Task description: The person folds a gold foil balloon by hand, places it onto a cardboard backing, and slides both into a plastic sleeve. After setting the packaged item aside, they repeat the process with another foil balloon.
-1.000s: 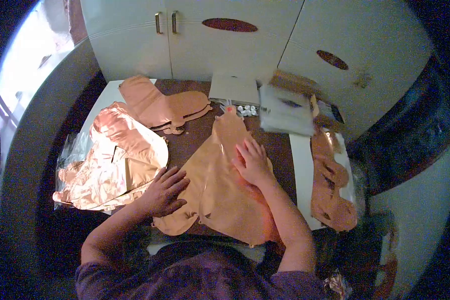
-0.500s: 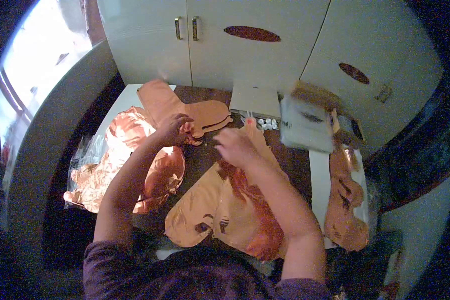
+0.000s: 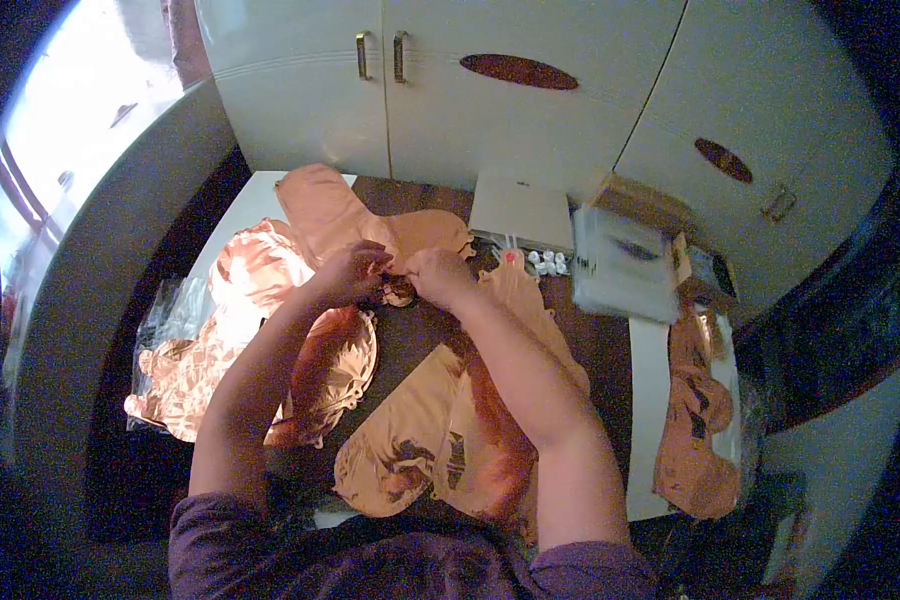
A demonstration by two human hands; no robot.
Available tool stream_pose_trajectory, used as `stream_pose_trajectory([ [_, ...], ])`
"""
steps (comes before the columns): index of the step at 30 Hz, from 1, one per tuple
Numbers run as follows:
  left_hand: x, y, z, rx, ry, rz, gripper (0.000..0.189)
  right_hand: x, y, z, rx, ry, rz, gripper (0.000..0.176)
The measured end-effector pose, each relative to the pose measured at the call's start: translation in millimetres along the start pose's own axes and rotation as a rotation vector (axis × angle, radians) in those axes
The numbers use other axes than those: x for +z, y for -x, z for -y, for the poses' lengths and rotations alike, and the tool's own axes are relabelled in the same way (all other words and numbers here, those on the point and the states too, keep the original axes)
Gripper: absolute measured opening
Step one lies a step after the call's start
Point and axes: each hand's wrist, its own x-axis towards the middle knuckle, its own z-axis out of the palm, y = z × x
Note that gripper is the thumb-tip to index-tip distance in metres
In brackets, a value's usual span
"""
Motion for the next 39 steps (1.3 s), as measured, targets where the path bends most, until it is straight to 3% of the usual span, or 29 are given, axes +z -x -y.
stream_pose_trajectory([
  [4,-1,-11,0,0.094,-0.149,0.126,0.022,-7,-14,-3,0.062,-0.118,0.108,0.015],
  [7,-11,-18,-32,-0.263,-0.181,0.198,0.023,-14,-17,-2,0.09,-0.259,0.086,0.016],
  [10,-18,-15,-43,-0.527,0.193,0.059,0.025,-18,-4,7,-0.08,-0.173,-0.3,0.014],
  [13,-20,-17,-45,-0.628,0.34,0.062,0.026,-11,13,7,-0.351,-0.017,-0.22,0.01],
  [16,-6,-16,-13,-0.479,0.335,0.009,0.028,14,12,-5,-0.45,0.179,-0.148,0.012],
  [19,-2,-16,-2,-0.421,0.252,-0.005,0.029,20,5,-11,-0.391,0.133,-0.087,0.009],
  [25,-4,-13,-2,-0.369,0.227,0.049,0.025,-10,-15,7,0.077,-0.153,-0.032,0.012],
  [28,-2,-10,5,-0.332,0.185,0.105,0.023,-15,-24,3,0.207,-0.239,0.111,0.013],
  [31,-2,-8,13,-0.161,0.072,0.046,0.023,2,-37,-23,0.235,-0.41,0.198,0.017],
  [34,-1,-11,6,-0.243,0.061,0.011,0.024,4,-38,-21,0.227,-0.389,0.178,0.014],
  [37,-1,-16,-1,-0.2,-0.026,0.058,0.026,2,-33,-3,-0.057,-0.051,-0.199,0.014],
  [39,0,-16,-4,-0.138,-0.084,0.001,0.027,-5,-31,14,-0.014,-0.068,-0.234,0.014],
])
